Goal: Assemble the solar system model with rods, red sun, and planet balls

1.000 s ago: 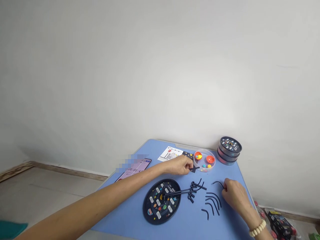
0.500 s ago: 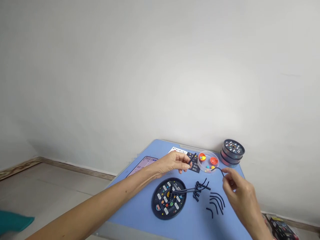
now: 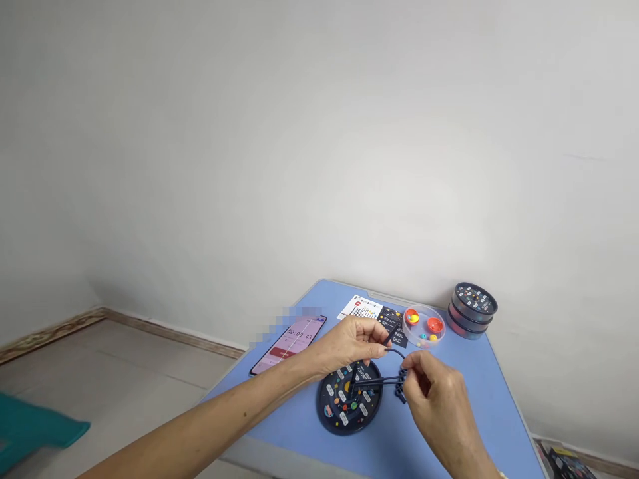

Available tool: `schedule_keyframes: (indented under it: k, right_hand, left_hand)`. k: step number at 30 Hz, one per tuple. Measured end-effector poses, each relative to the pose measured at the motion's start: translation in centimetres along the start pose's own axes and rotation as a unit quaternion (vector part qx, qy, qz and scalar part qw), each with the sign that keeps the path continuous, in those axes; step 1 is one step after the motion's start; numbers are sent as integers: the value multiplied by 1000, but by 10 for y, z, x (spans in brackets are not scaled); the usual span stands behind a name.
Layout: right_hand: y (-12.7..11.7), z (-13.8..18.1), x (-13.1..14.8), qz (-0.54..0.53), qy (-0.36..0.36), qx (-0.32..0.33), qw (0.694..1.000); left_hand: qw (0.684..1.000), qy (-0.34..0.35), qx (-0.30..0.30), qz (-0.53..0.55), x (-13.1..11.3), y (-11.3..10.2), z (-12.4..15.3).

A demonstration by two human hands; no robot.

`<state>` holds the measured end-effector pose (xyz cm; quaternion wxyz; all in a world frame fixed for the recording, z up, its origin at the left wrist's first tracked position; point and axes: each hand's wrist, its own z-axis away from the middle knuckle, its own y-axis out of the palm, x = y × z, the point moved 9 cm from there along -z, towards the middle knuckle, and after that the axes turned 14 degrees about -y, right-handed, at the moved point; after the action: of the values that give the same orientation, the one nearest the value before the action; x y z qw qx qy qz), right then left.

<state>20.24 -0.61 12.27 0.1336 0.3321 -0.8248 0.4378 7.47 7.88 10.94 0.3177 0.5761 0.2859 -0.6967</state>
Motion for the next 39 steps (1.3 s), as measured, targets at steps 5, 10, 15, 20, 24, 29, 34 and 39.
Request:
schedule_keyframes:
  k: [5,10,15,20,24,29,34,39]
  right_hand:
    - [10,4,-9,-40,46,8,998]
    - [19,7,-16,-57,82,29,995]
    - [23,5,-14,-67,83,43,993]
    - [26,5,-28,-118,141,43,982]
    - [27,7,-33,-151,160,34,975]
    - [24,8,-30,-182,171,11,968]
    - [20,7,-25,-220,175,3,960]
    - [15,8,-29,-231,192,-32,953]
  left_hand:
    - [1000,3,-12,-4,0,-1,1]
    - [999,1,-31,-21,2,-2,1]
    - [991,37,-80,-99,-2,0,3]
    - [978,72,-114,-160,-7,3,9]
    - [972,83,-116,-188,-8,5,13]
    - [972,69,-123,-185,-4,4,11]
    - [985,47,-98,-136,2,1,5]
    - [996,13,-53,-64,5,3,7]
